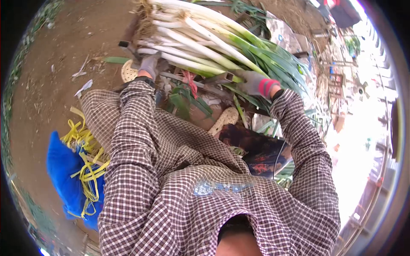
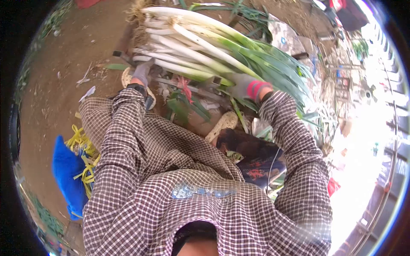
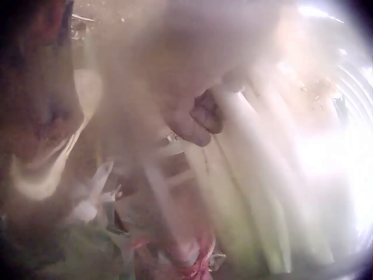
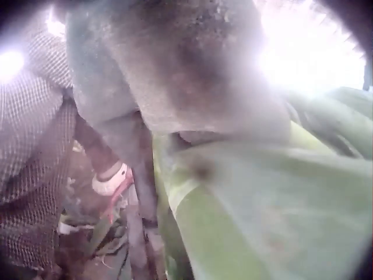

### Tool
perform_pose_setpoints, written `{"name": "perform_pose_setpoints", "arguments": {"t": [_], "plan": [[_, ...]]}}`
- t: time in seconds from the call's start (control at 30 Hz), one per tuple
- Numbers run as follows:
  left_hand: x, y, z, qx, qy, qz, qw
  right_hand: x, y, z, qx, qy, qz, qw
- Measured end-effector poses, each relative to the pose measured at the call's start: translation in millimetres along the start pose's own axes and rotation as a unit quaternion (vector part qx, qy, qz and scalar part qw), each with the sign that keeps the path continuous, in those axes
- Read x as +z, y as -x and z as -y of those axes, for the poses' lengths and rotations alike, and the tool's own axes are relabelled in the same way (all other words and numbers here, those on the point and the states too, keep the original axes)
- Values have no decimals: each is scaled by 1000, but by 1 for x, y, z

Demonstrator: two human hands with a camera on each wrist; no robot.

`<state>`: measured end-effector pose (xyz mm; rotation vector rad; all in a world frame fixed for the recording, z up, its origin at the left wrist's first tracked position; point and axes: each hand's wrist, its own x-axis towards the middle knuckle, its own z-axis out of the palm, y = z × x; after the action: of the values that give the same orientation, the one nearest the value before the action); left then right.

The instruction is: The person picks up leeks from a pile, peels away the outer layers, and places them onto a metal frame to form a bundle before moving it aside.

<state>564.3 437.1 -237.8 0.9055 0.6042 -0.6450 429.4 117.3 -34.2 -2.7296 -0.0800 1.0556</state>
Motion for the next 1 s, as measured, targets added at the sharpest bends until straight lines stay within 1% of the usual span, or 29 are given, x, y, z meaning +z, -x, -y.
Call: {"name": "perform_pose_setpoints", "arguments": {"t": [0.03,0.07,0.1,0.13,0.2,0.23,0.27,0.33,0.37,0.4,0.47,0.5,0.53,0.57,0.6,0.67,0.7,0.73,0.77,0.83,0.9,0.93,0.97,1.0], "plan": [[-1,-9,1,1,-15,-21,1000,-7,2,-19,14,-14,49,999],[-1,-12,3,13,-5,-23,1000,-14,7,-33,26,-28,96,995],[-3,-13,4,16,-11,-29,999,-17,17,-39,-9,0,76,997],[-3,-15,6,23,-15,-35,999,-21,22,-44,43,-16,116,992],[3,-7,4,6,-16,-45,999,-36,30,-34,139,-47,198,969],[6,-3,2,7,-20,-50,999,-27,26,-47,103,-46,165,980],[7,-2,1,9,-25,-57,998,-17,18,-57,68,4,126,990],[4,-7,3,17,-24,-70,997,1,7,-72,-4,101,49,994],[1,-15,5,17,-26,-80,996,-4,14,-55,35,112,59,991],[1,-17,5,18,-28,-91,995,3,19,-52,40,111,47,992],[6,-17,11,44,-52,-114,991,12,29,-46,48,113,21,992],[7,-20,10,61,-62,-126,988,21,34,-44,55,129,-15,990],[-1,-31,7,70,-179,-122,974,33,32,-46,52,152,-36,986],[-23,-63,9,76,-293,-120,945,46,29,-49,48,174,-57,982],[-45,-94,14,81,-404,-117,904,55,25,-48,43,196,-78,977],[-28,-62,6,87,-451,-122,880,65,24,-35,60,229,-81,968],[-18,-39,4,69,-427,-131,892,77,23,-30,72,248,-87,962],[-14,-28,0,53,-403,-139,903,85,18,-27,84,267,-96,955],[-17,-33,0,60,-424,-158,890,86,13,-26,89,254,-75,960],[-26,-53,8,70,-467,-192,860,87,11,-26,102,248,-72,961],[-28,-61,2,13,-439,-139,887,90,13,-31,109,253,-70,959],[-30,-63,-2,-15,-423,-114,899,91,14,-34,97,255,-80,959],[-24,-54,-3,11,-451,-126,884,91,16,-36,85,257,-91,958],[-35,-65,1,42,-464,-129,876,91,17,-37,71,258,-102,958]]}}
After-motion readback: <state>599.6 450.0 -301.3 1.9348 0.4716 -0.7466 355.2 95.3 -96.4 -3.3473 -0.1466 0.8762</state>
